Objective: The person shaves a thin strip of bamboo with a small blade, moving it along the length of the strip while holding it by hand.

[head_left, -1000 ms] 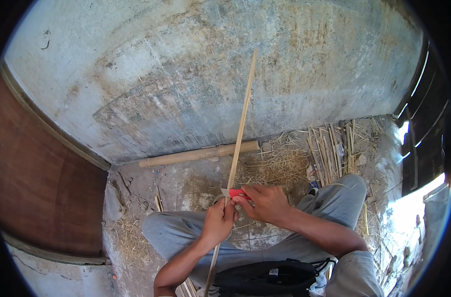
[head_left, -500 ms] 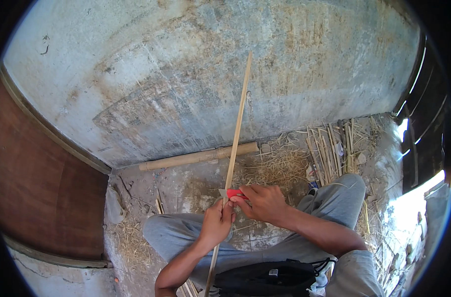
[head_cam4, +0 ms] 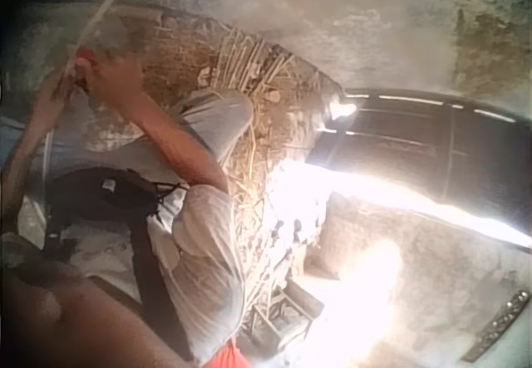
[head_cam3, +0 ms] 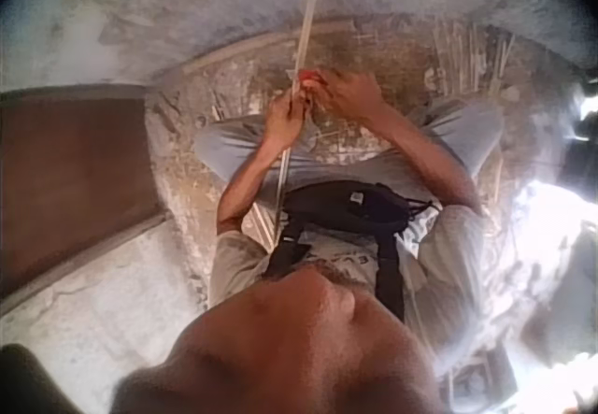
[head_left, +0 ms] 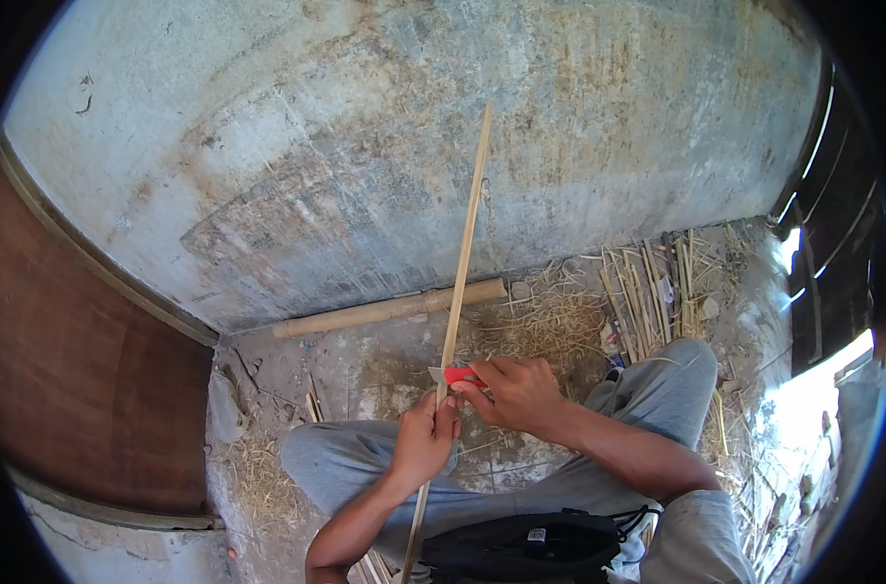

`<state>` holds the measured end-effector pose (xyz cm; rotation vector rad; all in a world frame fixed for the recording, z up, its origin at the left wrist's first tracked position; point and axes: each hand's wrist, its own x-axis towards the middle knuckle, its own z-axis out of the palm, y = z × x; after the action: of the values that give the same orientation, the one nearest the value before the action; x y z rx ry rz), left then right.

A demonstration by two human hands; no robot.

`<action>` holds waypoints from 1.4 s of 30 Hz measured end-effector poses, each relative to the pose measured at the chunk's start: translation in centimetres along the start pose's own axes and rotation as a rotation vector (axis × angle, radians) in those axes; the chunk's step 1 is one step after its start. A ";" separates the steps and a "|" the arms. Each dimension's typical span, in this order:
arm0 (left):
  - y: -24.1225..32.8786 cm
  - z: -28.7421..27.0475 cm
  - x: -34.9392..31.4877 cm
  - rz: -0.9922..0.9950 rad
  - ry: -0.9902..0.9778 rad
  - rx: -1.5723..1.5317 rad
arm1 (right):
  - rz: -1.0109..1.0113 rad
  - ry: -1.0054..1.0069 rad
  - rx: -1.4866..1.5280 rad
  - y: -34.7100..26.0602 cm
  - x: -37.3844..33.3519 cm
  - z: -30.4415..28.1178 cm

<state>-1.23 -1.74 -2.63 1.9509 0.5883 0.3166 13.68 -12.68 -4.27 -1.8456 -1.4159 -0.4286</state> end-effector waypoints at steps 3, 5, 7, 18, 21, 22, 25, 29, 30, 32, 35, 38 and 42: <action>-0.2 -0.1 0.0 0.003 -0.004 0.003 | -0.005 -0.016 -0.005 0.0 0.1 0.0; -0.1 -0.1 0.0 0.011 -0.004 0.003 | 0.001 -0.008 -0.008 0.0 0.4 -0.2; 0.1 -0.1 0.0 0.020 -0.005 0.003 | -0.005 0.005 -0.007 0.0 0.4 -0.3; 0.8 -0.2 -0.9 0.009 -0.019 0.023 | 0.027 0.021 -0.004 0.7 0.9 -0.7; 1.2 -0.3 -1.2 0.012 -0.034 0.063 | 0.030 0.060 -0.018 1.1 1.2 -0.8; 1.2 -0.3 -1.5 0.015 -0.037 0.064 | 0.081 0.054 -0.001 1.5 1.5 -1.0; 1.5 -0.3 -2.1 0.022 -0.077 0.072 | 0.146 0.050 -0.001 2.4 2.1 -1.7; 2.2 -0.6 -2.6 0.023 -0.061 0.122 | 0.176 0.042 -0.006 2.4 2.1 -2.2; 2.3 -0.6 -2.7 0.030 -0.056 0.140 | 0.177 0.044 -0.007 2.4 2.1 -2.2; 2.6 -0.7 -3.1 0.014 -0.060 0.146 | 0.161 0.061 -0.011 2.2 2.3 -2.3; 1.8 -0.5 -4.2 0.018 -0.057 0.152 | 0.171 0.064 -0.027 2.8 2.3 -2.3; 1.9 -0.7 -5.0 0.024 -0.055 0.159 | 0.171 0.086 -0.013 2.8 2.2 -2.5; 1.4 -0.9 -7.5 0.000 -0.092 0.175 | 0.197 0.259 0.075 4.5 3.5 -2.9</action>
<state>-7.62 -5.50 -0.68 2.1207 0.5723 0.1793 19.50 -12.88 -1.70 -1.7765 -1.0532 -0.4880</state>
